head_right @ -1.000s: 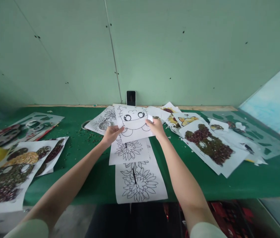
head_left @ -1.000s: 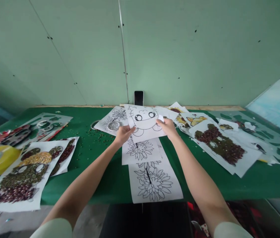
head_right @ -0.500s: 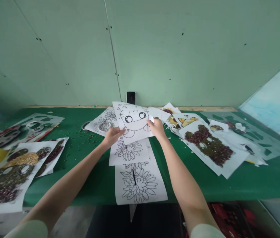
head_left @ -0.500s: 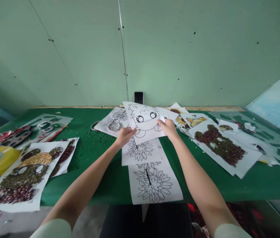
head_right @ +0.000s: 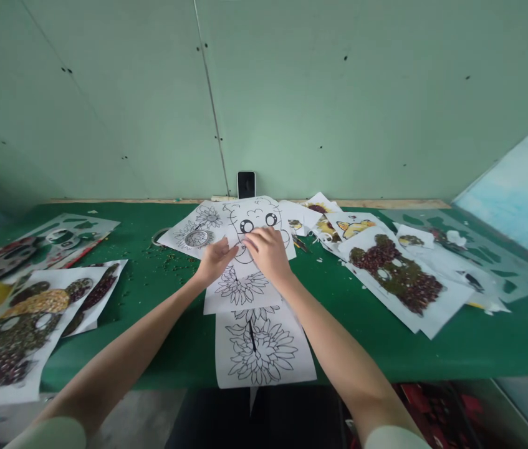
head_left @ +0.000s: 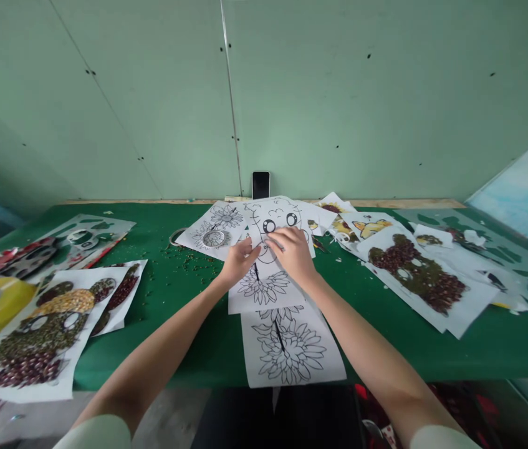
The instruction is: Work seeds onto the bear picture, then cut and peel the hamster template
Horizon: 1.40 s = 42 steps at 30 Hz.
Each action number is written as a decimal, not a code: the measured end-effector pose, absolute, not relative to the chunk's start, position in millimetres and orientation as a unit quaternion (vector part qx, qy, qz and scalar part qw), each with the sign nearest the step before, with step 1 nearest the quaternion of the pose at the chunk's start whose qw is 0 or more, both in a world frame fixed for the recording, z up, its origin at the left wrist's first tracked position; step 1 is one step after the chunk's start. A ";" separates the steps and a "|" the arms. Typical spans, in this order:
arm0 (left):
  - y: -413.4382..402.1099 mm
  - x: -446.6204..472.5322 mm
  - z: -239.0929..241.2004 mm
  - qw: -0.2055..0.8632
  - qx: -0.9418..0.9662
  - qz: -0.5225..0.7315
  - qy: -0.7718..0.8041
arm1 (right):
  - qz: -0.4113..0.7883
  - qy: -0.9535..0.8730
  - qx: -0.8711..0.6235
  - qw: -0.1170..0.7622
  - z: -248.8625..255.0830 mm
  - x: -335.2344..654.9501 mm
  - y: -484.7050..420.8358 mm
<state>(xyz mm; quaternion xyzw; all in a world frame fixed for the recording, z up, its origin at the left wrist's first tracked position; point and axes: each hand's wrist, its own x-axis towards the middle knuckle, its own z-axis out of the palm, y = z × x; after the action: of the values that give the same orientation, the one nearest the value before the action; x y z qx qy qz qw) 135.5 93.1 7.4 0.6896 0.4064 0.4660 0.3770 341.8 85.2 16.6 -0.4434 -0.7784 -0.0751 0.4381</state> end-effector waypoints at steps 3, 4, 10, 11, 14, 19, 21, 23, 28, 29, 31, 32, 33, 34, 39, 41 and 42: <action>90.0 138.2 9.2 0.360 0.705 0.461 0.402 | -0.078 -0.777 -0.443 0.439 12.6 335.8 82.3; 89.2 138.8 9.7 0.355 0.705 0.461 0.405 | -0.074 -0.775 -0.444 0.444 11.4 335.1 82.2; 87.7 140.6 7.8 0.347 0.692 0.456 0.439 | -0.006 -0.761 -0.465 0.453 10.1 332.9 82.6; 87.9 140.4 7.0 0.337 0.698 0.455 0.438 | 0.009 -0.756 -0.467 0.458 11.1 332.4 82.2; 88.0 139.0 6.0 0.292 0.731 0.446 0.425 | 0.056 -0.740 -0.463 0.485 14.7 331.4 80.6; 87.4 136.7 7.9 0.244 0.767 0.443 0.395 | 0.127 -0.712 -0.469 0.506 18.8 332.9 80.0; 87.5 136.4 7.9 0.236 0.773 0.444 0.388 | 0.140 -0.705 -0.475 0.508 19.5 333.6 80.1; 87.9 136.5 7.3 0.232 0.776 0.444 0.384 | 0.146 -0.701 -0.473 0.513 19.9 333.9 80.1; 88.1 136.8 5.6 0.232 0.777 0.446 0.378 | 0.158 -0.694 -0.470 0.523 20.9 333.2 79.8; 88.1 136.9 5.5 0.232 0.777 0.446 0.378 | 0.160 -0.693 -0.469 0.524 21.0 333.1 79.8; 88.0 137.2 5.4 0.232 0.776 0.445 0.381 | 0.163 -0.692 -0.470 0.522 21.0 333.1 79.8; 88.0 137.4 5.2 0.232 0.775 0.445 0.384 | 0.164 -0.693 -0.473 0.519 21.0 333.2 79.8; 88.0 137.5 5.0 0.231 0.774 0.444 0.387 | 0.164 -0.694 -0.476 0.515 20.8 333.3 79.9; 88.1 137.7 4.7 0.231 0.774 0.444 0.388 | 0.162 -0.696 -0.478 0.511 20.6 333.4 79.9; 88.5 137.5 4.6 0.230 0.772 0.445 0.392 | 0.145 -0.707 -0.469 0.509 19.1 333.8 80.7; 88.3 137.4 5.4 0.230 0.770 0.446 0.394 | 0.144 -0.708 -0.472 0.505 19.2 334.2 80.7; 88.2 137.4 5.9 0.229 0.770 0.447 0.394 | 0.144 -0.710 -0.474 0.501 19.4 334.5 80.7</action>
<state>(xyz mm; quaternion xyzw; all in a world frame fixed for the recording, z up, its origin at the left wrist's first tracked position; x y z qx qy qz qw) 137.4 88.2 5.9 0.7699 0.3944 0.4467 0.2286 334.5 80.7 19.4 -0.4742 -0.7096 0.1435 0.5010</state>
